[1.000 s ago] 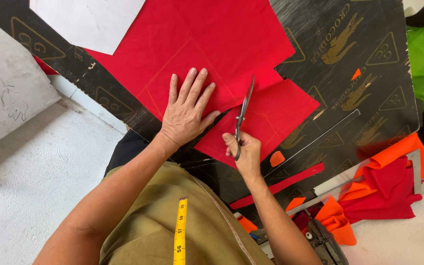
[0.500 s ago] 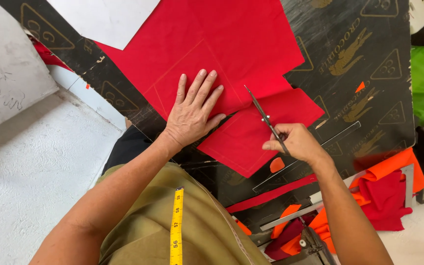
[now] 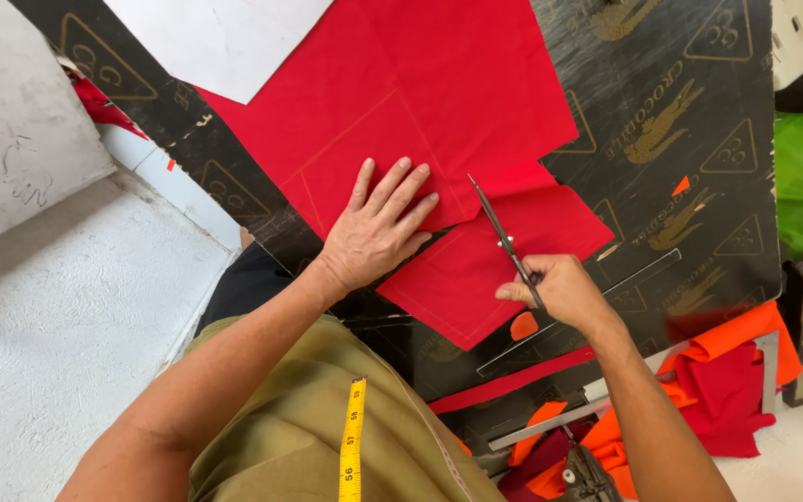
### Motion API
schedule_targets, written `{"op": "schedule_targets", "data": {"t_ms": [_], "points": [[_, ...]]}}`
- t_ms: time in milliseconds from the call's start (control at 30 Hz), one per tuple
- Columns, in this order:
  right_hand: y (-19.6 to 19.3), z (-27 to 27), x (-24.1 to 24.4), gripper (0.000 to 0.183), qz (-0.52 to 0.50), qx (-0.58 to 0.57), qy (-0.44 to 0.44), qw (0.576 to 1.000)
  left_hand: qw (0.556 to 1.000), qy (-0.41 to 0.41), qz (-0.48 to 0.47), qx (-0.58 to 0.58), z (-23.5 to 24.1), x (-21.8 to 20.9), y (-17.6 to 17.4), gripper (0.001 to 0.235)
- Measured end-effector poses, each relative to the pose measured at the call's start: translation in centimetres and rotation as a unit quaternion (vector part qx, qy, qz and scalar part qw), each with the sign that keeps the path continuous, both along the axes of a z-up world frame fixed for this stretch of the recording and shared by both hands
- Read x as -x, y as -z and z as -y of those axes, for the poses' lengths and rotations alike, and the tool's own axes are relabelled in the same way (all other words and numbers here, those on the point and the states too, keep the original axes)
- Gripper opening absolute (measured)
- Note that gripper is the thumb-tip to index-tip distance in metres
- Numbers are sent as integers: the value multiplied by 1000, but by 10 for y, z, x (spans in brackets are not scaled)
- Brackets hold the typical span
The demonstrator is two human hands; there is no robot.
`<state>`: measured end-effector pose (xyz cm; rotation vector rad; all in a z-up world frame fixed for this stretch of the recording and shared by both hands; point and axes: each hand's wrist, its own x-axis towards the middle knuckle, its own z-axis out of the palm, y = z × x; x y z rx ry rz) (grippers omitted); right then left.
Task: The person is tracing a pattern onto red fabric using a template and chalk, then cutting the fabric with scissors.
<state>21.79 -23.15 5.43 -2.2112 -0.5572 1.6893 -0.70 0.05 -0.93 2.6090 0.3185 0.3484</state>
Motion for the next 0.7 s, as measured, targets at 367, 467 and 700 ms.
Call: {"op": "schedule_targets", "data": {"t_ms": [367,467,700], "points": [[0,-22,4,37,18,-9,-5,1000,1000,-6,3,-1,1,2,0,57],[-6,-29,4,39,33,-2,-16,999,1000,-5,2,-3,2,2,-1,57],[0,-54,4,35,19,-19,-19,999,1000,-9,2,-4,1,2,-1,59]]}}
